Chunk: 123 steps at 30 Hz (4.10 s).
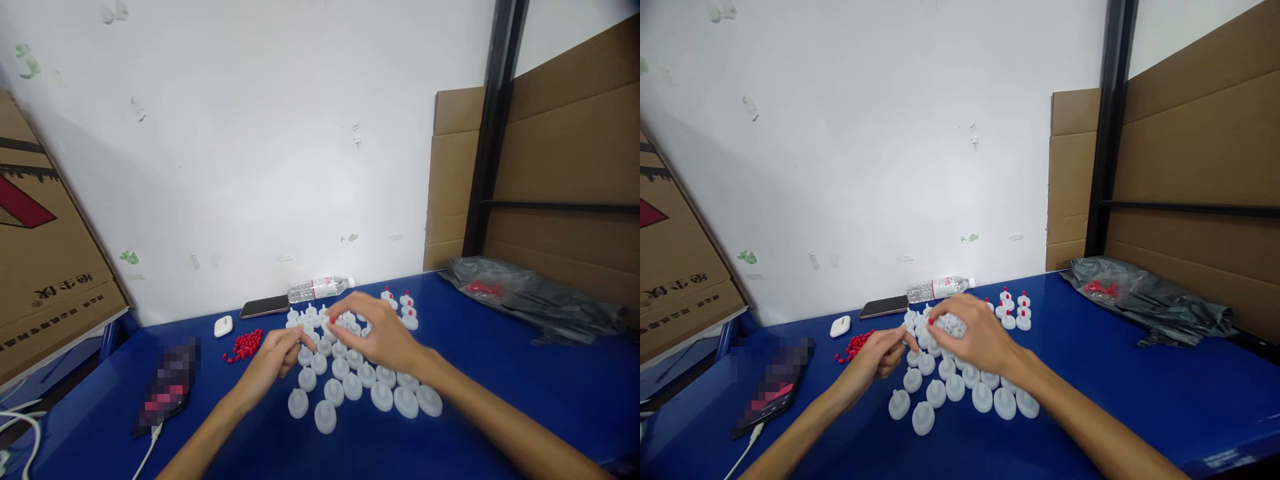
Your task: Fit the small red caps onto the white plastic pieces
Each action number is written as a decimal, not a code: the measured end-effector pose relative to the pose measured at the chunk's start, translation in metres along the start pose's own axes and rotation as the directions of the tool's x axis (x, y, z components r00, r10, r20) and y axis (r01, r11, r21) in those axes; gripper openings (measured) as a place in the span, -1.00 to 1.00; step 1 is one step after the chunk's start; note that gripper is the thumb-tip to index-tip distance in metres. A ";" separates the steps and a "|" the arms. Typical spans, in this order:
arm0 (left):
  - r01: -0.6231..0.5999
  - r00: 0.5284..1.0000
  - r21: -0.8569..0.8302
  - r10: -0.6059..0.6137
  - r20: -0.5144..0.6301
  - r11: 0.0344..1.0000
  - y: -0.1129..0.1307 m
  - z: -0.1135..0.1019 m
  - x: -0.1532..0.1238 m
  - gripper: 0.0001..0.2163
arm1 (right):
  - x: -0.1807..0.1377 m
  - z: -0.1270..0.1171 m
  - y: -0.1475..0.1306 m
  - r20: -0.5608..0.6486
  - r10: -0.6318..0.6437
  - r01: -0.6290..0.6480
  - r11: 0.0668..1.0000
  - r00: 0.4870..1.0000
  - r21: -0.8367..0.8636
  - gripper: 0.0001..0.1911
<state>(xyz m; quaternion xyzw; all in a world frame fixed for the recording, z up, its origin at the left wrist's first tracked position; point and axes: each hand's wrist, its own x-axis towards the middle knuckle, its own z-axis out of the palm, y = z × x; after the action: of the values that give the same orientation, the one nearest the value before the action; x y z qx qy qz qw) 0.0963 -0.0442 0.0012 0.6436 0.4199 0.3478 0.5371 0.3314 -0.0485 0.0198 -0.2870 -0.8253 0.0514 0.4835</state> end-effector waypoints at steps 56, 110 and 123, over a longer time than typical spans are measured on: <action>0.148 0.971 0.219 -0.100 -0.216 0.965 -0.015 -0.035 0.013 -0.50 | -0.007 0.001 0.027 0.230 0.288 -0.276 0.958 0.930 -0.083 -0.84; -0.146 0.985 -0.263 0.166 0.054 0.954 -0.001 0.012 -0.003 -0.41 | -0.018 0.024 -0.005 -0.002 -0.344 0.336 0.916 0.939 -0.220 -0.83; -0.128 0.965 -0.277 0.184 0.186 0.952 -0.002 0.012 -0.008 -0.59 | -0.020 0.028 -0.013 -0.013 -0.399 0.390 0.902 0.917 -0.184 -0.81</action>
<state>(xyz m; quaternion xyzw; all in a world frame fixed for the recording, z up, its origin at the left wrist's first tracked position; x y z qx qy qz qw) 0.1035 -0.0558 -0.0029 0.6310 0.2587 0.3724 0.6295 0.3106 -0.0641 -0.0055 -0.1571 -0.8552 -0.1283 0.4770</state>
